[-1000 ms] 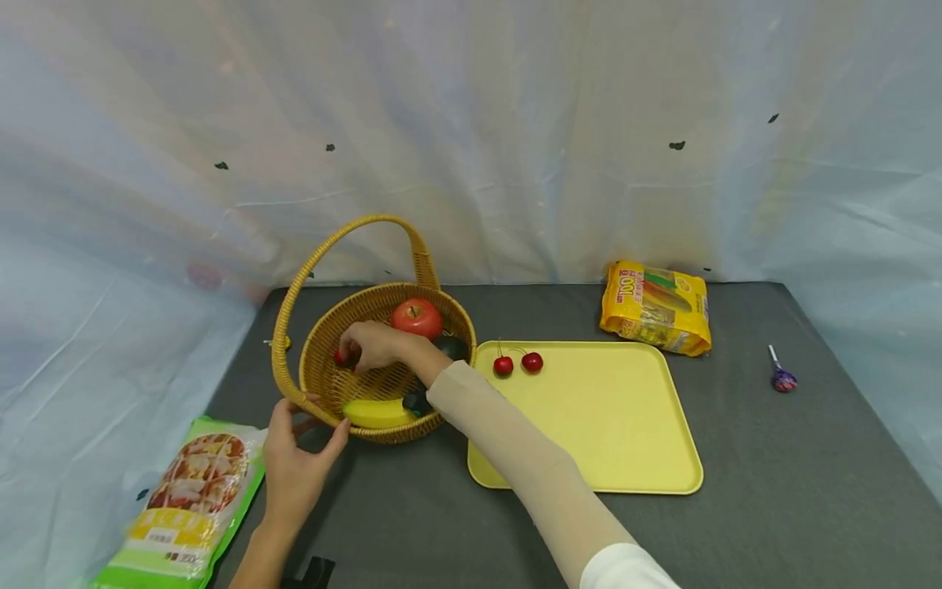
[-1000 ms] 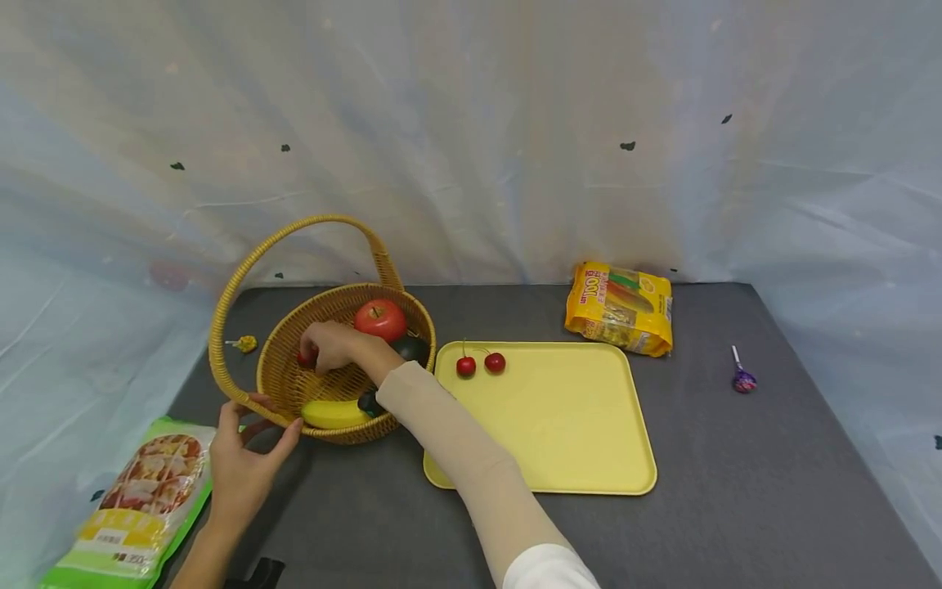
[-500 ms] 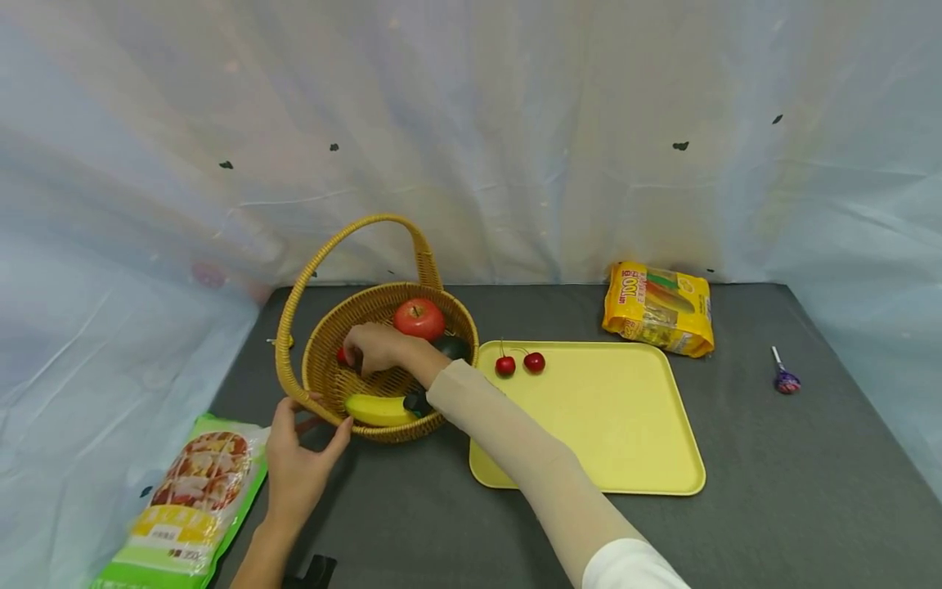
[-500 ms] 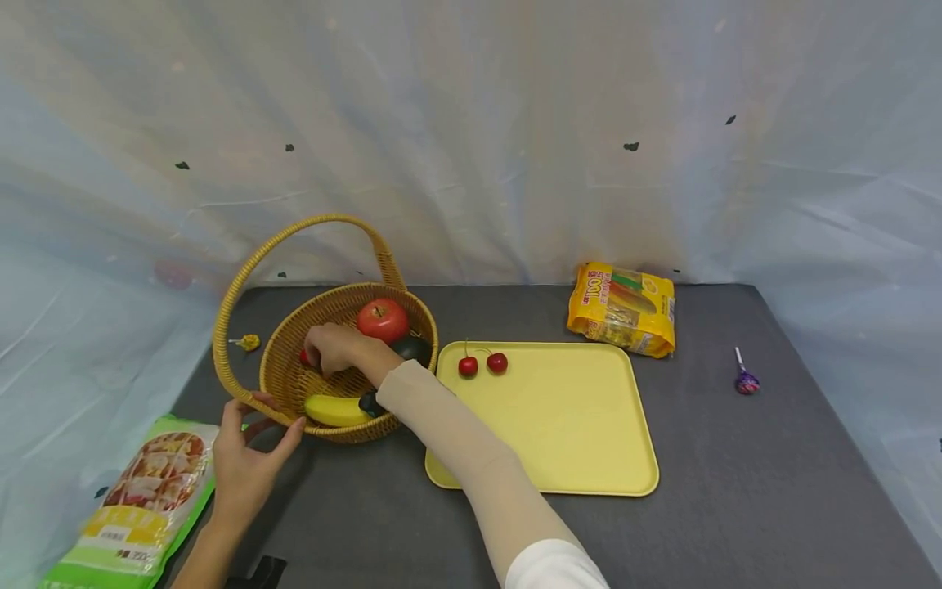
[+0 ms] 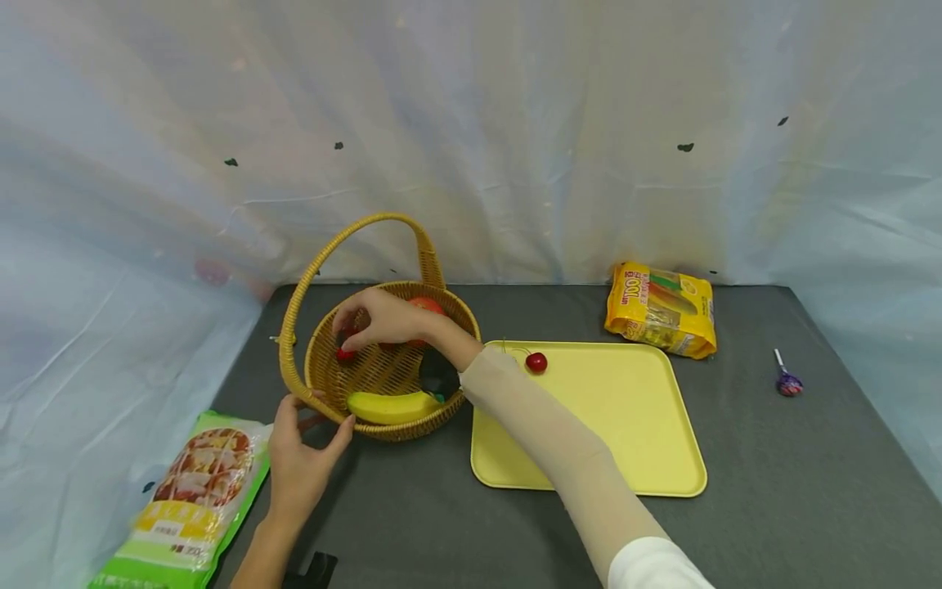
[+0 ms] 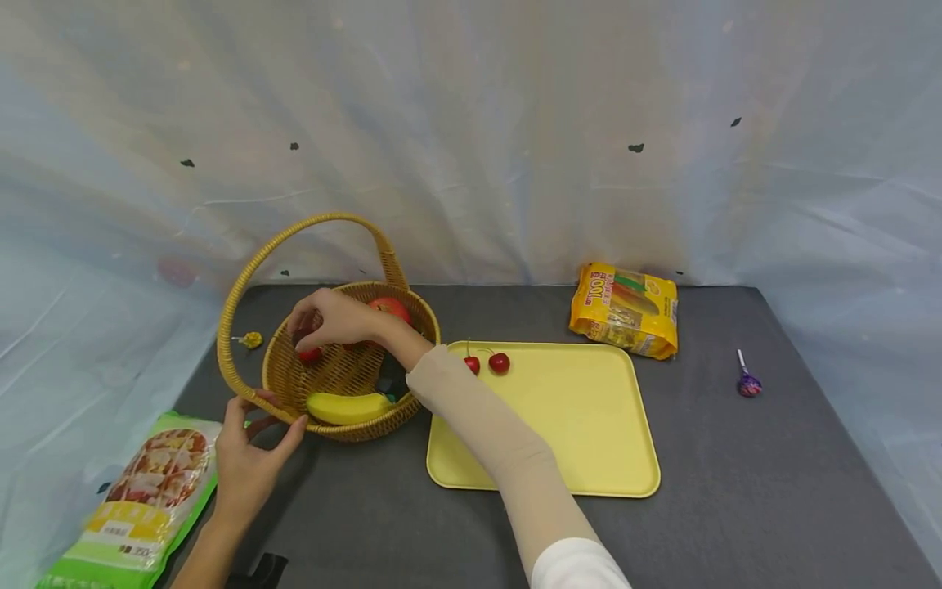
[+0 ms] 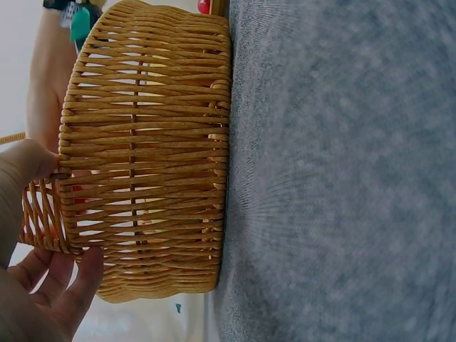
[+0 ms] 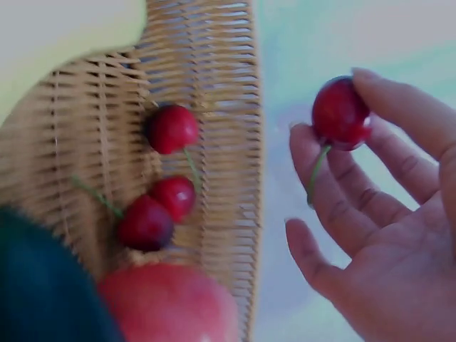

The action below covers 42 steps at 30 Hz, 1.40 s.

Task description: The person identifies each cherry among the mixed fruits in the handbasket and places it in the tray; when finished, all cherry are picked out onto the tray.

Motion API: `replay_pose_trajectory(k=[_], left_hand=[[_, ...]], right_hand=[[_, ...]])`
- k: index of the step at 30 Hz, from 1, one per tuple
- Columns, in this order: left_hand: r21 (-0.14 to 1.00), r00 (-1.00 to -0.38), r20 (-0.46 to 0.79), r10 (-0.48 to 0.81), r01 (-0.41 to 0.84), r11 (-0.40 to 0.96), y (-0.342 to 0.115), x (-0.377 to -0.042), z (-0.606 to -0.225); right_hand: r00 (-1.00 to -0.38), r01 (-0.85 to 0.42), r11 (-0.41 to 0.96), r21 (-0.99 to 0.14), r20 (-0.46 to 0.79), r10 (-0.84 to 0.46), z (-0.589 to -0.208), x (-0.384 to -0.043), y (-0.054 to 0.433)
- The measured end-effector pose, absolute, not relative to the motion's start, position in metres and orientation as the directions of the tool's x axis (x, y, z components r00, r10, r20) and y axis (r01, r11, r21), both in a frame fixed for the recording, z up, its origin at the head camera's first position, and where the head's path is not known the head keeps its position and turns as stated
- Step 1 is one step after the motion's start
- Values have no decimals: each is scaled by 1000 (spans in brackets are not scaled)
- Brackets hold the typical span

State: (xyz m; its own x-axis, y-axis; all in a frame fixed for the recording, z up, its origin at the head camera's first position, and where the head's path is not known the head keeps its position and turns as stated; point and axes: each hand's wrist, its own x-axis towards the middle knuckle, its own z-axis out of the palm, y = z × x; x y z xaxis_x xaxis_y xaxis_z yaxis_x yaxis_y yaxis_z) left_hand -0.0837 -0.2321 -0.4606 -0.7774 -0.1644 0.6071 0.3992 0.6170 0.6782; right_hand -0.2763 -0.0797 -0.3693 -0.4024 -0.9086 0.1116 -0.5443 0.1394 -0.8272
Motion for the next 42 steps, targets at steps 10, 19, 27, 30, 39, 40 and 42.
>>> replay_pose_trajectory(k=[10,19,27,30,39,40,42], left_hand=[[680,-776,610,-160,409,608,-229,-83,-461],[697,-787,592,-173,392,601,-233,-82,-458],[699,-789,588,-178,385,603,-235,-80,-458],[688,-780,603,-166,403,604,-235,-80,-459],[701,-784,595,-179,396,593,-235,-81,-456],[703,-784,593,-183,393,592,-235,-80,-456],[702,-780,597,-187,395,592,-235,-80,-455]], right_hand=[[-527,-509,57,-859,258,-810,-368,-271,26],[-718,-569,203,-797,362,-594,-409,-245,105],[-808,-520,338,-785,322,-494,-428,-228,160],[-823,-501,371,-782,300,-482,-434,-225,176],[-820,-498,354,-792,296,-490,-446,-226,198],[-819,-495,348,-796,294,-492,-447,-226,199],[-823,-483,347,-804,280,-495,-449,-227,199]])
